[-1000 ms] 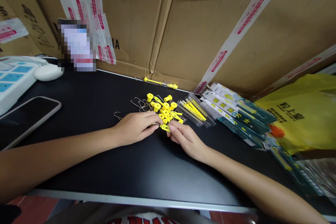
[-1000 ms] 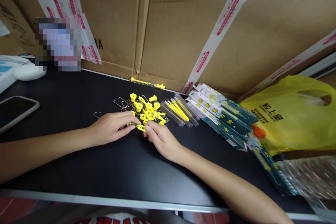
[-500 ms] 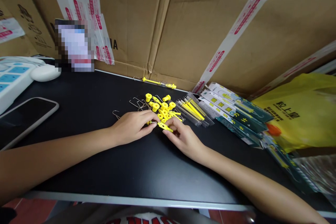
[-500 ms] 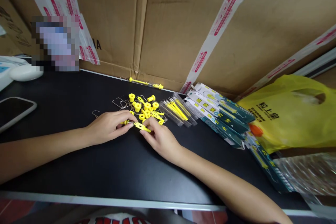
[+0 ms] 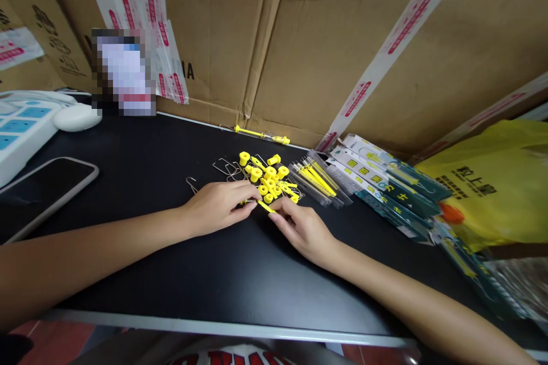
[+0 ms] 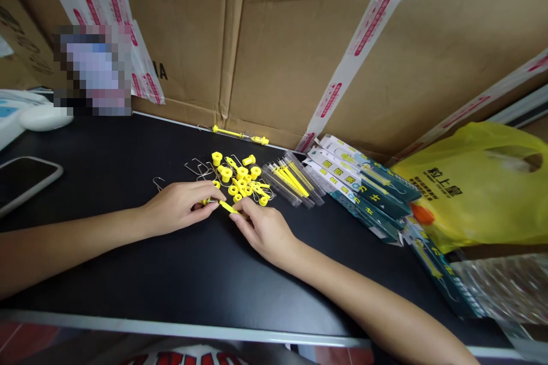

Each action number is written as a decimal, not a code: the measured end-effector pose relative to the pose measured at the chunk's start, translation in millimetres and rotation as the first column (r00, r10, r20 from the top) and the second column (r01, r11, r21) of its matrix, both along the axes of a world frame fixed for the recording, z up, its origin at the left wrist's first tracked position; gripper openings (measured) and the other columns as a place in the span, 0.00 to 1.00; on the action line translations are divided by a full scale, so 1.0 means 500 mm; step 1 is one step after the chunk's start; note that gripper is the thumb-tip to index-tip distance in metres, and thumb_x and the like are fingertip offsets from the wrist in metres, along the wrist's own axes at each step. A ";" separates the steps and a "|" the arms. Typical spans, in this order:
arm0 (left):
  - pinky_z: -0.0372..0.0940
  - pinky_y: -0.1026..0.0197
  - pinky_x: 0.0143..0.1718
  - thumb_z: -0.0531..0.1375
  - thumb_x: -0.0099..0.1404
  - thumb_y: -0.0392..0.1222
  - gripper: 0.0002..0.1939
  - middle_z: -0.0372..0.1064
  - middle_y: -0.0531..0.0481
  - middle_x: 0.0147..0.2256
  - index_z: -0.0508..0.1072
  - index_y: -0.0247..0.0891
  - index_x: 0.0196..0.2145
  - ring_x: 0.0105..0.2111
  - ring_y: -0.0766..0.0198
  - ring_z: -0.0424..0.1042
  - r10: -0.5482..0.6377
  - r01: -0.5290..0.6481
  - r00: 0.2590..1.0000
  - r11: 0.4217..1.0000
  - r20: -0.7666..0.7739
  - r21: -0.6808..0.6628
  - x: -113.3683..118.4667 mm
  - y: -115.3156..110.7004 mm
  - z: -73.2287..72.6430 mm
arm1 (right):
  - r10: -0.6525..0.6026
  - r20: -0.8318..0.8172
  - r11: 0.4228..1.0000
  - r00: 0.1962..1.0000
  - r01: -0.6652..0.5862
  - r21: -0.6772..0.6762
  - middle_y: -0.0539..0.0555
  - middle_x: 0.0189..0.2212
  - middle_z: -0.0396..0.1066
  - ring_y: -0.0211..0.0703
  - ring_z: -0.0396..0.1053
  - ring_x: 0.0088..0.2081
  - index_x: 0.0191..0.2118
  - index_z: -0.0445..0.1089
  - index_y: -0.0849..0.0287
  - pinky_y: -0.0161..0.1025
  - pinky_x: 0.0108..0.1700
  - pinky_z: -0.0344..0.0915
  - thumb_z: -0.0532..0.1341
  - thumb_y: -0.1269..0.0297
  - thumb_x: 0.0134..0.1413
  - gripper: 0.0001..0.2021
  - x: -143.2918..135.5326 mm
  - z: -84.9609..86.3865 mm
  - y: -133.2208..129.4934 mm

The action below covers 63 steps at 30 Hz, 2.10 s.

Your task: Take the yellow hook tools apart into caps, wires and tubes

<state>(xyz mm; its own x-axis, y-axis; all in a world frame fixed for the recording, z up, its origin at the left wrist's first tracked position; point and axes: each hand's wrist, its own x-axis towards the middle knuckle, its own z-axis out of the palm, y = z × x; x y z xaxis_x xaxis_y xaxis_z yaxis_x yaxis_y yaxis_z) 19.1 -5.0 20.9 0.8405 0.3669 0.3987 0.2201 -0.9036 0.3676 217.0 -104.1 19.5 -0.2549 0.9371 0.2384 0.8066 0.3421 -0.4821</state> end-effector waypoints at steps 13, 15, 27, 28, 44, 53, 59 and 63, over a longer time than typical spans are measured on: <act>0.57 0.68 0.28 0.51 0.63 0.36 0.07 0.67 0.57 0.30 0.68 0.38 0.32 0.25 0.72 0.65 0.045 -0.045 0.999 0.997 0.010 0.065 -0.001 -0.002 0.001 | -0.207 0.292 0.959 0.934 0.135 0.250 0.51 0.19 0.69 0.39 0.65 0.18 0.34 0.65 0.59 0.33 0.22 0.52 0.47 0.61 0.64 0.14 0.011 0.010 0.006; 0.58 0.68 0.29 0.50 0.63 0.36 0.08 0.67 0.56 0.30 0.69 0.38 0.33 0.26 0.72 0.66 0.029 -0.031 0.999 0.995 0.022 0.093 -0.003 -0.003 0.001 | -0.274 0.235 0.941 0.933 0.208 0.268 0.51 0.20 0.69 0.39 0.65 0.20 0.34 0.65 0.59 0.33 0.22 0.53 0.47 0.61 0.64 0.13 0.022 0.020 0.014; 0.63 0.69 0.34 0.48 0.70 0.42 0.12 0.73 0.55 0.38 0.69 0.42 0.44 0.36 0.69 0.73 0.092 -0.099 0.992 0.992 0.081 0.084 -0.006 0.001 -0.004 | -0.134 0.435 0.945 0.891 -0.018 0.328 0.55 0.32 0.73 0.43 0.70 0.35 0.44 0.71 0.57 0.35 0.33 0.58 0.53 0.57 0.62 0.14 0.021 0.019 0.086; 0.63 0.69 0.34 0.48 0.69 0.42 0.12 0.73 0.55 0.38 0.69 0.42 0.44 0.36 0.69 0.73 0.090 -0.097 0.993 0.992 0.082 0.083 -0.006 0.000 -0.004 | -0.133 0.443 0.947 0.887 -0.018 0.320 0.55 0.32 0.73 0.43 0.69 0.35 0.44 0.71 0.57 0.35 0.33 0.58 0.53 0.57 0.62 0.13 0.019 0.021 0.092; 0.59 0.65 0.30 0.48 0.69 0.38 0.12 0.70 0.53 0.30 0.70 0.45 0.42 0.31 0.67 0.68 -0.090 0.098 0.995 0.833 -0.042 0.545 -0.003 -0.017 0.008 | -0.030 -0.358 0.984 0.933 -0.035 -0.173 0.47 0.19 0.59 0.32 0.58 0.22 0.33 0.71 0.62 0.32 0.26 0.56 0.47 0.54 0.64 0.21 -0.015 0.066 0.057; 0.63 0.60 0.43 0.48 0.67 0.35 0.14 0.72 0.54 0.36 0.70 0.50 0.38 0.36 0.65 0.68 -0.460 0.471 0.867 0.634 -0.191 0.613 0.002 -0.063 -0.001 | -0.218 -0.707 0.687 0.673 -0.409 -0.601 0.40 0.16 0.47 0.25 0.41 0.15 0.25 0.59 0.60 0.26 0.14 0.37 0.58 0.50 0.55 0.18 -0.051 0.043 0.036; 0.63 0.62 0.49 0.53 0.66 0.35 0.09 0.72 0.55 0.41 0.73 0.43 0.35 0.44 0.65 0.68 -0.501 0.333 0.865 0.565 -0.006 0.755 0.009 -0.046 0.002 | -0.261 -0.760 0.754 0.596 -0.366 -0.546 0.41 0.17 0.53 0.23 0.42 0.14 0.31 0.65 0.61 0.24 0.13 0.39 0.62 0.53 0.51 0.14 -0.039 0.038 0.046; 0.60 0.58 0.53 0.55 0.64 0.35 0.09 0.70 0.53 0.46 0.71 0.42 0.41 0.50 0.63 0.65 -0.451 0.245 0.886 0.650 0.105 0.720 -0.001 -0.031 0.009 | -0.267 -0.801 0.827 0.535 -0.300 -0.476 0.41 0.17 0.58 0.24 0.47 0.13 0.32 0.67 0.61 0.23 0.12 0.45 0.63 0.54 0.50 0.14 -0.035 0.033 0.054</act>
